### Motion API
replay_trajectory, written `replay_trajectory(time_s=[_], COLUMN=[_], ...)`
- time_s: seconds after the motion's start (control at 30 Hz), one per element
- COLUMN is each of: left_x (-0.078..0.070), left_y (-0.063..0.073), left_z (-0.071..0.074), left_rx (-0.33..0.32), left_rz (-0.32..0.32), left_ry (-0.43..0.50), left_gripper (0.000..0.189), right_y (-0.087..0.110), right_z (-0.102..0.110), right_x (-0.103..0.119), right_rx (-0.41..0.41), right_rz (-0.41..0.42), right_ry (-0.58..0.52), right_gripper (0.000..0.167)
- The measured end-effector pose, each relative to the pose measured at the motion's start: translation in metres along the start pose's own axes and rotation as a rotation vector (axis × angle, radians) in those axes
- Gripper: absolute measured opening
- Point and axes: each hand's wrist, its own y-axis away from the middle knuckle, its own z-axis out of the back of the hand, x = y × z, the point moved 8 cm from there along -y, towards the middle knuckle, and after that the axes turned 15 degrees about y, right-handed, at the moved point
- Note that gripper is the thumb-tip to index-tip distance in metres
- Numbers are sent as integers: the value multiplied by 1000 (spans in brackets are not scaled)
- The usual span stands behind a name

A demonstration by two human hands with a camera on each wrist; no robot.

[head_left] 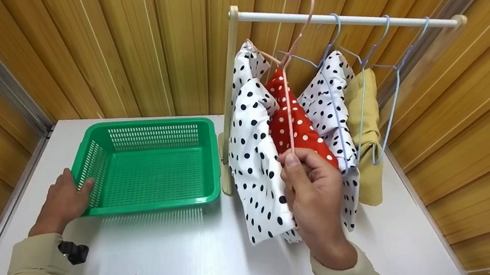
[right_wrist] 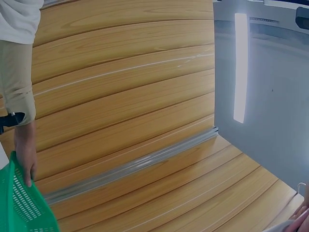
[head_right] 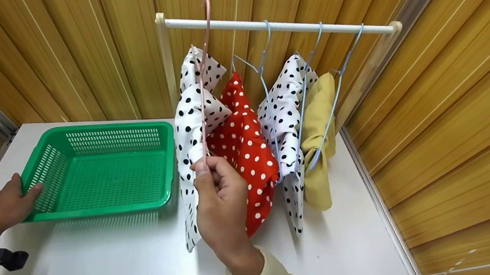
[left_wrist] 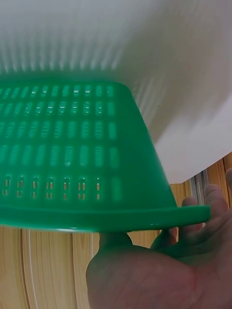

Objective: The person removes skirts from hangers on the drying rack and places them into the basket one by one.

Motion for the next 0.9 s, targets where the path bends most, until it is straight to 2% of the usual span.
replay_trajectory(time_s=[0.17, 0.27, 0.37, 0.47, 0.6, 0.9], left_x=[-14, -30, -51, -74, -101, -147], left_y=[2, 3, 3, 3, 1, 2], left_z=[3, 3, -1, -12, -31, -77], left_rx=[-97, -133, -131, -92, -5, 134], left_rz=[-5, -9, -30, -51, -59, -68], left_ry=[-27, 10, 76, 158, 240, 380], left_gripper=[90, 92, 93, 94, 96, 98], right_y=[1, 2, 2, 1, 1, 0], right_z=[0, -1, -1, -2, -4, -7], right_x=[-1, -1, -1, -1, -1, 2], right_rx=[12, 21, 27, 35, 46, 60], right_rz=[-11, -8, -3, 2, 4, 14], right_ry=[3, -6, -23, -53, -87, -86], right_gripper=[16, 16, 16, 16, 16, 16])
